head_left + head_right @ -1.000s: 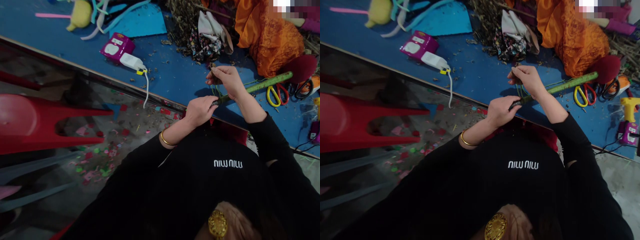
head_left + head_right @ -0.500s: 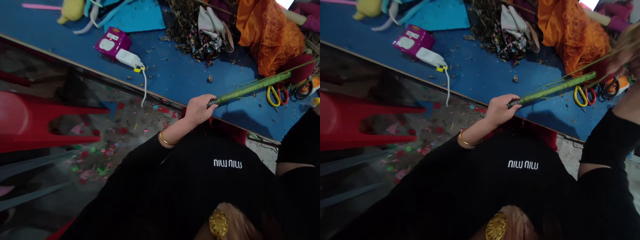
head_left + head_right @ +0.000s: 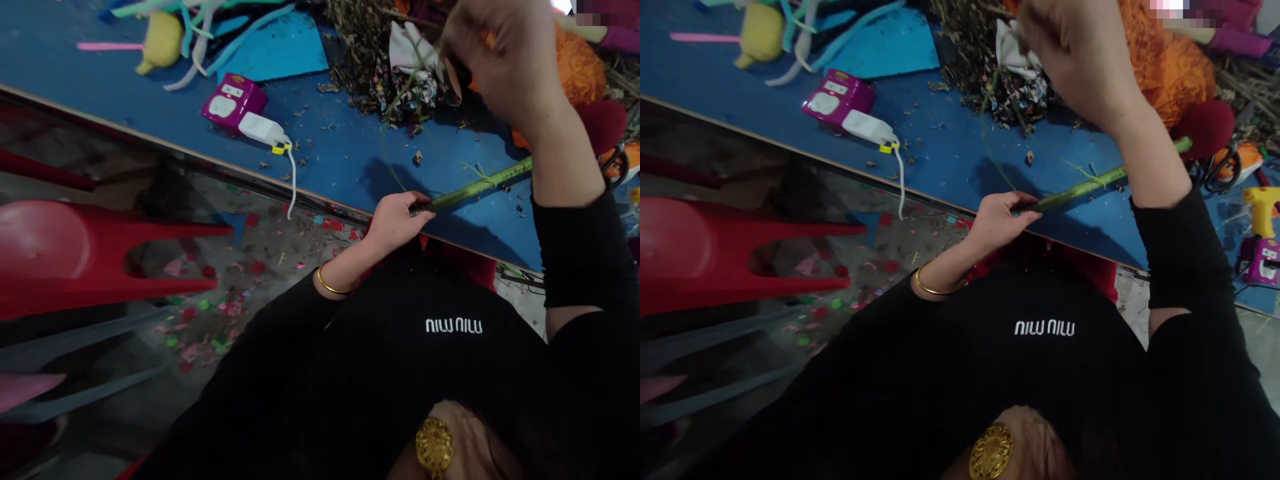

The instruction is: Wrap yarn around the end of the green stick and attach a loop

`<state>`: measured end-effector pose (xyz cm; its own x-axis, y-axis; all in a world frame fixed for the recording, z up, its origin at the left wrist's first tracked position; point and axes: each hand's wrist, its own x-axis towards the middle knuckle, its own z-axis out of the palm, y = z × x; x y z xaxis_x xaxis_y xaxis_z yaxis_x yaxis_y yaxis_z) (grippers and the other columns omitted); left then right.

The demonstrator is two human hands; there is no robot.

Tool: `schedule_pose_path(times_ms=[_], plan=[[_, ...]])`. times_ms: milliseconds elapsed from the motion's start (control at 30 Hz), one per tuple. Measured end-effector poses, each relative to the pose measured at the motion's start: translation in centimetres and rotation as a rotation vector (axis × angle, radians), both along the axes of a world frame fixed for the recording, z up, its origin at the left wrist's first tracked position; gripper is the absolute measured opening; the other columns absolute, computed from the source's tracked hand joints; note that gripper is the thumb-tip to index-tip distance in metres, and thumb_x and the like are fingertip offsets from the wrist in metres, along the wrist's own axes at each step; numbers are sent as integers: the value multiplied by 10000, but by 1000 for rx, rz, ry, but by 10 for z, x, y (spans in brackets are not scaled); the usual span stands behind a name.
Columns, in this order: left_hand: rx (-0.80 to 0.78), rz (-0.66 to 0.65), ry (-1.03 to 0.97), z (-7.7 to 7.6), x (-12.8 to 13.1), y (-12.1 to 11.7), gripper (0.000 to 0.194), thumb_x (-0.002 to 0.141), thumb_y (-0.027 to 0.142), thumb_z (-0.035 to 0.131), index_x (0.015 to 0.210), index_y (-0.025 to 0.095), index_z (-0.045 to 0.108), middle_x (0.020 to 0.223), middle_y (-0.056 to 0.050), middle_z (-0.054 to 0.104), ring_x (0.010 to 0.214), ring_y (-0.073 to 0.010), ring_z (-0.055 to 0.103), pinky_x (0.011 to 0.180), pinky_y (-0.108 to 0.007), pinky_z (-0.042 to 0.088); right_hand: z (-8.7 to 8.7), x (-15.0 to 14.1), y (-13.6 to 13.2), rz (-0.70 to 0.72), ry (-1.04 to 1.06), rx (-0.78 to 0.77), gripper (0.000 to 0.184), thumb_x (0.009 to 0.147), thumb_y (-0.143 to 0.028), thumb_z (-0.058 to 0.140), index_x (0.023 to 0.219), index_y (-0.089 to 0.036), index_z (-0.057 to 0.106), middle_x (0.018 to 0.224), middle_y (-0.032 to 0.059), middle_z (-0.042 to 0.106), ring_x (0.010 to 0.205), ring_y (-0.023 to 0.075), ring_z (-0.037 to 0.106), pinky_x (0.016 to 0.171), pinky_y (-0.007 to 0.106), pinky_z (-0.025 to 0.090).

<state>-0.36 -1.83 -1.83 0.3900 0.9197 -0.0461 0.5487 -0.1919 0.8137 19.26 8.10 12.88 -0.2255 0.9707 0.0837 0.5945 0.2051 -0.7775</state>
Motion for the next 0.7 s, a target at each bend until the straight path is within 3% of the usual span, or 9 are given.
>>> schedule_pose_path(times_ms=[67,133,200,267,333,433,533,600,700], plan=[[-1,-11,-8,2,-1,1,255,841,309,710,1030,172,811,998,-64,832,914,-236,756,838,-335,564,-4,7,-13,-25,-387,233,306,1024,-235,565,1257,-131,734,1489,86,592,1445,276,518,1186,336,393],[6,-13,-7,3,-1,2,239,839,314,713,1010,179,811,981,-52,831,892,-226,750,833,-329,560,-11,20,-33,-145,-552,397,369,1008,-213,579,1340,-107,700,1423,149,636,1352,289,597,1121,358,437],[10,-9,-6,5,-2,4,233,835,311,723,1008,181,809,982,-49,830,881,-224,746,833,-329,555,-22,36,-58,-281,-514,532,317,1018,-232,566,1246,-100,742,1242,177,715,1188,278,670,1012,368,494],[9,-7,-1,6,-3,5,233,836,312,733,1014,182,807,985,-51,829,863,-222,740,818,-329,550,-38,48,-83,-402,-372,667,259,1031,-286,561,1053,-144,777,1038,150,741,1021,242,690,896,364,509],[6,-14,5,6,-3,6,231,837,313,743,1019,184,806,990,-53,828,844,-218,733,797,-325,543,-56,52,-99,-467,-220,679,201,1008,-275,603,911,-194,761,899,103,725,887,210,672,809,360,493],[2,-17,9,0,-3,4,235,830,301,754,1026,180,802,994,-57,827,839,-212,729,795,-319,534,-85,39,-94,-306,-184,439,129,939,-174,656,989,-217,767,966,80,738,876,209,667,803,363,489],[-6,-2,-7,-10,-1,1,242,820,293,750,1026,172,791,988,-52,826,848,-208,730,806,-312,534,-109,13,-57,-53,-325,195,297,914,-148,642,1184,-212,748,1169,103,723,914,221,662,837,370,494],[-19,3,-19,-15,0,-2,229,815,292,742,1008,177,786,962,-42,826,834,-202,728,785,-302,533,-120,-5,-28,97,-441,151,358,910,-146,609,1244,-200,728,1248,120,698,953,231,651,855,366,482],[-34,0,-31,-18,2,-3,205,819,289,737,995,197,788,925,-33,824,803,-197,723,749,-295,526,-128,-22,5,333,-622,108,314,888,-108,541,1114,-171,750,1201,129,699,972,232,633,842,348,461]])
